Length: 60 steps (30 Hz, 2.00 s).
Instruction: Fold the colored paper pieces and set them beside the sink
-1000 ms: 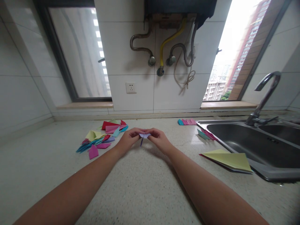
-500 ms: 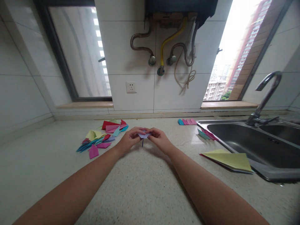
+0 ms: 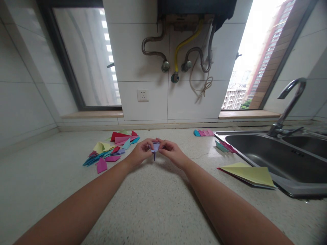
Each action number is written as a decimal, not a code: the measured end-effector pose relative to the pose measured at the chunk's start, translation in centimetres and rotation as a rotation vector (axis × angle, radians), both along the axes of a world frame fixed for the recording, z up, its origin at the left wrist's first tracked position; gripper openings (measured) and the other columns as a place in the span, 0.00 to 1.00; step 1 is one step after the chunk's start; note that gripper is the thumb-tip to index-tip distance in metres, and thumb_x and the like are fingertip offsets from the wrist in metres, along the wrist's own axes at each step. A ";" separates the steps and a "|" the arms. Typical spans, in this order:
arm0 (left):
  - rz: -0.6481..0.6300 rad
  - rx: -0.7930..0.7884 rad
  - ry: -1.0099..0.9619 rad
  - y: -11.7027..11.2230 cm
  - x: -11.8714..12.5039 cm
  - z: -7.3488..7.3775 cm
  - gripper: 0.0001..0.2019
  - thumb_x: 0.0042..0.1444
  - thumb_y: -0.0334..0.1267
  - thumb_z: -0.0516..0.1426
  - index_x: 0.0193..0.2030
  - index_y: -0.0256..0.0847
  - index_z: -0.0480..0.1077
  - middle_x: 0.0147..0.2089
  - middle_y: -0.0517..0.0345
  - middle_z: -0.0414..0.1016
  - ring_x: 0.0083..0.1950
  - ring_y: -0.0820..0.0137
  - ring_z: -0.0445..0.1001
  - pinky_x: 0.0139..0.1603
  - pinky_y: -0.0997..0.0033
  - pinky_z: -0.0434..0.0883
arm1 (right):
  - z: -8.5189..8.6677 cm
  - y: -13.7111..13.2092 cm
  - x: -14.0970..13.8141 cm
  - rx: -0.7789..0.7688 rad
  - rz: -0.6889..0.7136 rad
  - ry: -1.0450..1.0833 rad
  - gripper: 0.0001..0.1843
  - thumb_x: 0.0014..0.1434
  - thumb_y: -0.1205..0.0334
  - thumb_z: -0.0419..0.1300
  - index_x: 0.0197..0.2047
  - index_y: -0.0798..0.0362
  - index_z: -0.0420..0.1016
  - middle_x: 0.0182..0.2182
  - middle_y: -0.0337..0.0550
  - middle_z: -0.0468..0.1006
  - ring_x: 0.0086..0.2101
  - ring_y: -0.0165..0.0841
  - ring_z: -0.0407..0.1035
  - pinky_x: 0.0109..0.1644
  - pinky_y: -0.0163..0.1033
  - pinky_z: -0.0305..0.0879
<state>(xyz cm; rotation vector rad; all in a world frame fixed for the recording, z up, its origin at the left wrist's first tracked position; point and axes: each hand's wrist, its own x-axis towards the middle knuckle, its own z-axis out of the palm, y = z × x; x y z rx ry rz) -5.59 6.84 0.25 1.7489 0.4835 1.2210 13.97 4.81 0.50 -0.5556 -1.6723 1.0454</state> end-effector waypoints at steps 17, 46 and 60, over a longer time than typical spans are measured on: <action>-0.025 0.008 0.056 -0.1 -0.1 -0.1 0.05 0.51 0.37 0.65 0.34 0.41 0.75 0.57 0.48 0.67 0.62 0.59 0.64 0.61 0.58 0.61 | 0.4 -0.4 -0.1 0.021 -0.018 -0.064 0.08 0.54 0.56 0.67 0.35 0.49 0.77 0.58 0.51 0.71 0.66 0.39 0.52 0.67 0.51 0.50; -0.031 -0.092 0.052 0.3 -0.2 0.1 0.07 0.45 0.34 0.68 0.32 0.40 0.79 0.57 0.48 0.69 0.61 0.57 0.67 0.62 0.53 0.61 | 0.5 -0.3 0.2 -0.061 0.083 -0.069 0.08 0.54 0.55 0.68 0.33 0.50 0.76 0.56 0.49 0.73 0.66 0.38 0.50 0.68 0.52 0.44; 0.232 0.055 0.179 1.5 -1.5 -0.8 0.25 0.51 0.42 0.64 0.57 0.47 0.70 0.60 0.48 0.67 0.54 0.61 0.70 0.53 0.60 0.69 | -0.1 -0.3 -0.1 -0.388 0.173 0.322 0.14 0.56 0.52 0.66 0.34 0.51 0.68 0.57 0.44 0.70 0.39 0.32 0.75 0.52 0.48 0.70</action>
